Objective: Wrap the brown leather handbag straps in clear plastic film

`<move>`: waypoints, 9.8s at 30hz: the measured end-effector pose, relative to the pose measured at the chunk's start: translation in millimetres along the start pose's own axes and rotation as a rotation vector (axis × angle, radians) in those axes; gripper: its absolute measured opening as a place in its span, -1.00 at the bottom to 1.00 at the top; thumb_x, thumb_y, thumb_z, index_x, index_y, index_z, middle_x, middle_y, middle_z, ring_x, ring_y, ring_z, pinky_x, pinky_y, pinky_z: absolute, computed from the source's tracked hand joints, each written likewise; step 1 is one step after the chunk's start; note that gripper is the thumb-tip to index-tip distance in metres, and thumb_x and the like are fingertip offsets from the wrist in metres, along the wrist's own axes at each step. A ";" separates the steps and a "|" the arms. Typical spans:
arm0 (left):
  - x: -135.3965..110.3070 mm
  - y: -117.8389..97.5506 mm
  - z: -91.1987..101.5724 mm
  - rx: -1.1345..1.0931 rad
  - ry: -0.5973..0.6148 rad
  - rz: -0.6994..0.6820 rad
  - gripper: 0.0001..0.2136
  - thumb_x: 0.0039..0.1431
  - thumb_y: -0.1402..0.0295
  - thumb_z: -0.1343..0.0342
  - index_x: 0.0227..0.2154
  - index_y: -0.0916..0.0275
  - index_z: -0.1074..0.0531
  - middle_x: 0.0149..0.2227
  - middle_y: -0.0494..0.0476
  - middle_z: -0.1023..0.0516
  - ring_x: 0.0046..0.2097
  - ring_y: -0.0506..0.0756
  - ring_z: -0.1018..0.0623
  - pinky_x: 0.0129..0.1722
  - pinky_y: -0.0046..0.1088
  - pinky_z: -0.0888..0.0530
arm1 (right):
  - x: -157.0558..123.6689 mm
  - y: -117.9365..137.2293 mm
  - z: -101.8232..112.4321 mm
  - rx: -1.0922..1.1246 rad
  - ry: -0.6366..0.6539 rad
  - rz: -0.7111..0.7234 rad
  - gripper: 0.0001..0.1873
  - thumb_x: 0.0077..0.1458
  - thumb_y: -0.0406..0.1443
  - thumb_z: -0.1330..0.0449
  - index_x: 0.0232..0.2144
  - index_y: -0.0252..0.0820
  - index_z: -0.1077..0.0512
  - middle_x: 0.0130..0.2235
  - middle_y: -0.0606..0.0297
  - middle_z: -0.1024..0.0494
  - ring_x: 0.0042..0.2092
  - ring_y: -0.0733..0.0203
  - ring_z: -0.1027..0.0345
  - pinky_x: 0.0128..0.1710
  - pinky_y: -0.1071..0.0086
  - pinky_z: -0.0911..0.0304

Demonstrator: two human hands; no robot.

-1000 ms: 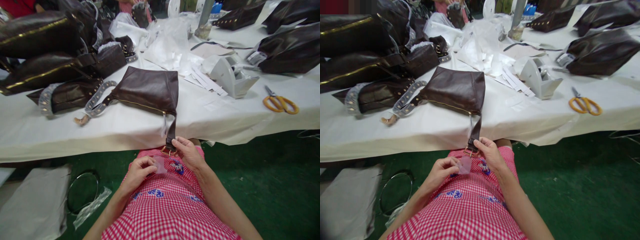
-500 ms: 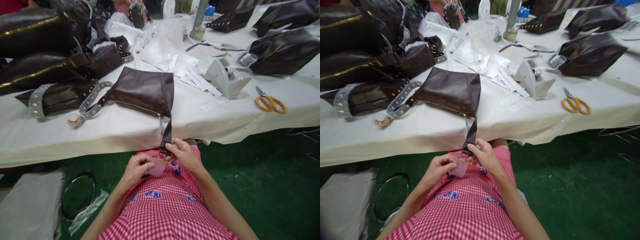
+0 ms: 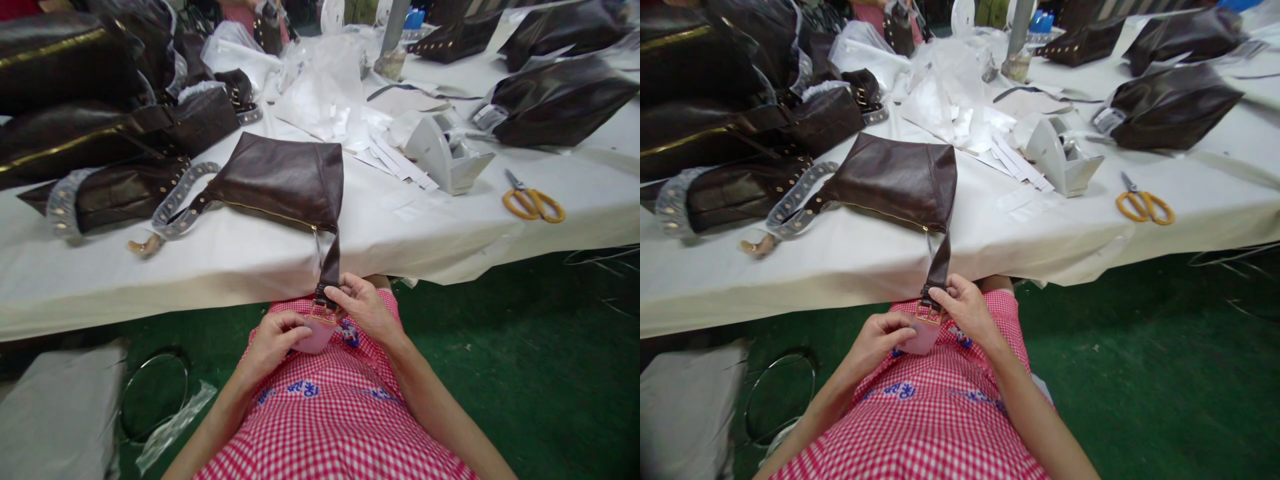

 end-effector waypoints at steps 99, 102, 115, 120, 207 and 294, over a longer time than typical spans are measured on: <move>25.6 29.0 -6.7 -0.497 -0.197 0.205 -0.61 -0.28 0.15 -0.42 -0.39 0.34 -0.62 -0.49 0.14 -0.63 -0.51 0.04 -0.51 -0.49 -0.51 -0.41 | 26.8 -36.1 6.6 0.152 0.001 -0.049 -0.67 -0.18 -0.09 -0.34 -0.63 -0.23 -0.42 -0.58 0.42 -0.37 -0.48 0.32 -0.16 -0.38 0.39 -0.10; 27.5 27.2 -12.4 -0.502 -0.111 0.223 -0.59 -0.25 0.13 -0.41 -0.38 0.35 -0.62 -0.49 0.15 -0.63 -0.50 0.03 -0.51 -0.47 -0.52 -0.40 | 27.0 -37.2 6.5 0.149 0.011 -0.052 -0.65 -0.18 -0.07 -0.35 -0.63 -0.22 -0.41 -0.58 0.43 -0.36 -0.49 0.33 -0.15 -0.38 0.40 -0.08; 34.2 11.0 -11.4 -0.531 -0.113 0.120 -0.55 -0.16 0.25 -0.40 -0.16 0.32 -0.54 -0.22 0.24 -0.65 -0.27 0.13 -0.60 -0.24 -0.41 -0.49 | 27.0 -32.4 9.1 0.038 0.007 0.007 -0.60 -0.11 -0.04 -0.29 -0.67 -0.20 -0.34 -0.62 0.45 -0.27 -0.50 0.35 -0.07 -0.44 0.42 -0.01; 35.6 -4.7 -16.7 -0.452 -0.051 0.042 -0.54 -0.06 0.28 -0.33 -0.05 0.26 -0.46 -0.12 0.22 -0.62 -0.23 0.15 -0.61 -0.23 -0.37 -0.52 | 21.6 -26.0 10.1 -0.014 -0.006 0.041 -0.62 -0.09 -0.03 -0.28 -0.63 -0.21 -0.40 -0.58 0.41 -0.35 -0.47 0.32 -0.16 -0.44 0.42 -0.09; 41.1 -41.9 -25.7 0.386 -0.122 -0.308 -0.91 0.17 0.36 0.02 -0.42 0.22 -0.33 -0.47 -0.04 -0.38 -0.42 0.01 -0.38 -0.39 -0.51 -0.30 | -9.7 5.6 8.0 -0.806 0.021 0.750 -0.87 0.14 -0.44 -0.03 -0.39 -0.12 -0.26 -0.39 0.31 -0.38 -0.37 0.25 -0.27 -0.33 0.41 -0.20; 43.2 -1.4 -42.2 -0.570 -0.004 0.072 -0.70 -0.08 0.29 -0.37 -0.27 0.27 -0.51 -0.29 0.07 -0.64 -0.31 0.01 -0.58 -0.26 -0.54 -0.47 | 14.1 -21.0 32.2 0.118 -0.090 0.188 -0.75 -0.02 -0.12 -0.28 -0.41 -0.17 -0.40 -0.53 0.44 -0.43 -0.49 0.33 -0.29 -0.45 0.43 -0.25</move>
Point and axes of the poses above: each hand's wrist, its own x-axis towards the middle knuckle, its own z-axis out of the back of the hand, y = z × x, the point moved 9 cm from there along x, towards the middle knuckle
